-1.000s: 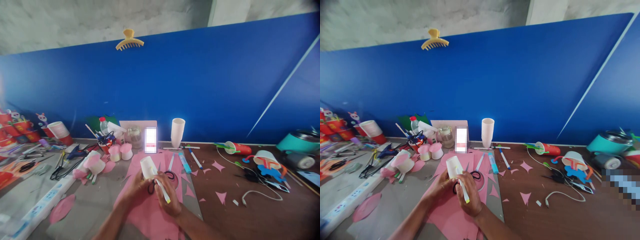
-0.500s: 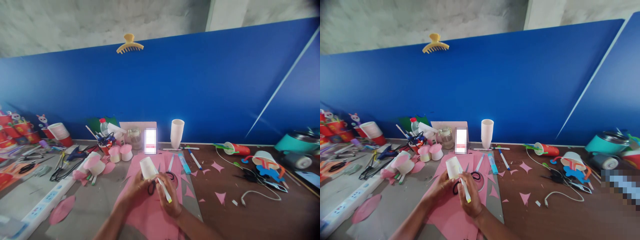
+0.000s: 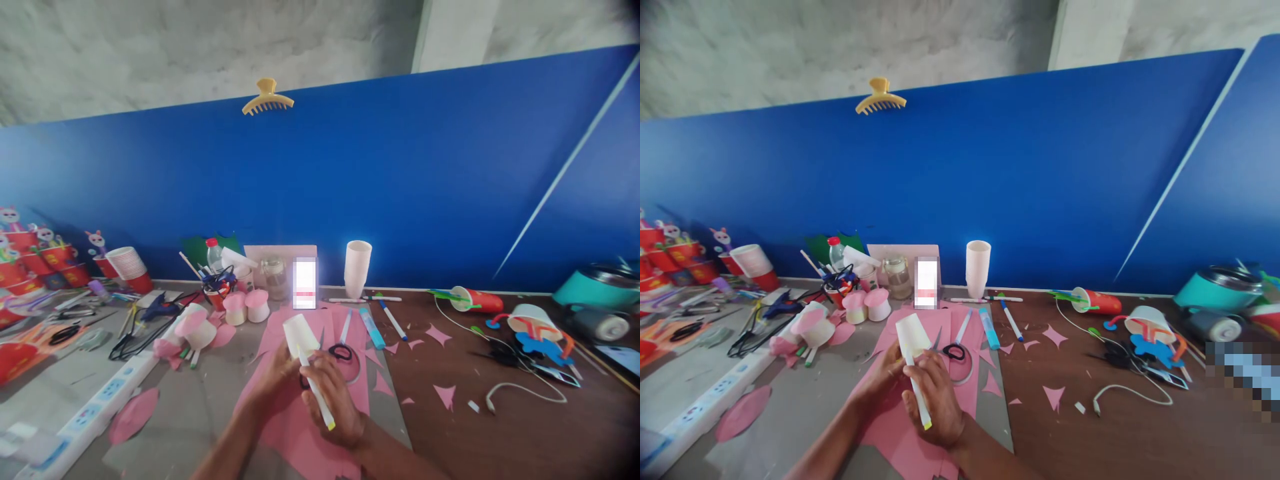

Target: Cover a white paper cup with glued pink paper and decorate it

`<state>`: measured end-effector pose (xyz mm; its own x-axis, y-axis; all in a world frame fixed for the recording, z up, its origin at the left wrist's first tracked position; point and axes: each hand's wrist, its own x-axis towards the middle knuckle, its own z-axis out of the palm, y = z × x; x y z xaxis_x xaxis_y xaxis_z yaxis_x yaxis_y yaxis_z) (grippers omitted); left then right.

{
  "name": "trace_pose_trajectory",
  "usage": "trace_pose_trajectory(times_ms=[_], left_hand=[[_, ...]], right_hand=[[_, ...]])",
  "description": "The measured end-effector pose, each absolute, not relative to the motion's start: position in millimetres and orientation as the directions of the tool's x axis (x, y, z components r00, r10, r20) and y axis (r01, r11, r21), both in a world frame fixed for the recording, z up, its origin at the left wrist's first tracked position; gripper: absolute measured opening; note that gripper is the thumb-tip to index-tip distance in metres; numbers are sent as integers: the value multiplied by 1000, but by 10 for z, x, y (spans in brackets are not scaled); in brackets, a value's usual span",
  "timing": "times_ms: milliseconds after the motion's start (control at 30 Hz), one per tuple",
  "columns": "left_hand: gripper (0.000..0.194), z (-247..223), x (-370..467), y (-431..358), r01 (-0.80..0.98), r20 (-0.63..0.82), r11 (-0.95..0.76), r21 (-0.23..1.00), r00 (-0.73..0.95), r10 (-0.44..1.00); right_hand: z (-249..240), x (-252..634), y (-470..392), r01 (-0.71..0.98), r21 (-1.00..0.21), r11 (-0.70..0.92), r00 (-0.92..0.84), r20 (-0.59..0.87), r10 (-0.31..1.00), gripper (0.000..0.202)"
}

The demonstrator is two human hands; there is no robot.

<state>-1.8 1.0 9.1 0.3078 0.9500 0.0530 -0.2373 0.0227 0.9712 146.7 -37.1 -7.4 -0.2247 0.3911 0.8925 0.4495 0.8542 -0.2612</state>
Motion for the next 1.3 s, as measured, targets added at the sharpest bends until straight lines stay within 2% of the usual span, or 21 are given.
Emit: trace_pose_trajectory(times_ms=[233,433,667,900,1100,1300], left_hand=[[52,184,33,-38,-349,22,101,932,331,943],[51,232,90,-56,-295,-13,96,951,270,963],[56,131,74,-36,-302,21,60,951,256,966],[52,93,16,-30,-273,55,32,962,305,951],[43,232,56,-104,-359,-23,119,926,263,965],[44,88,5,-51,-343,33,88,935,334,942]], right_hand=[[-141,1454,-369,444,-310,841,-204,879,431,41],[-160,1462,-363,461,-340,820,-197,862,468,37],[-147,1473,-369,481,-343,807,-196,855,480,33],[-125,1471,-381,463,-378,802,-176,848,501,36],[-179,1482,-373,497,-392,774,-127,850,512,32],[-167,1481,-370,477,-390,787,-132,854,504,32]])
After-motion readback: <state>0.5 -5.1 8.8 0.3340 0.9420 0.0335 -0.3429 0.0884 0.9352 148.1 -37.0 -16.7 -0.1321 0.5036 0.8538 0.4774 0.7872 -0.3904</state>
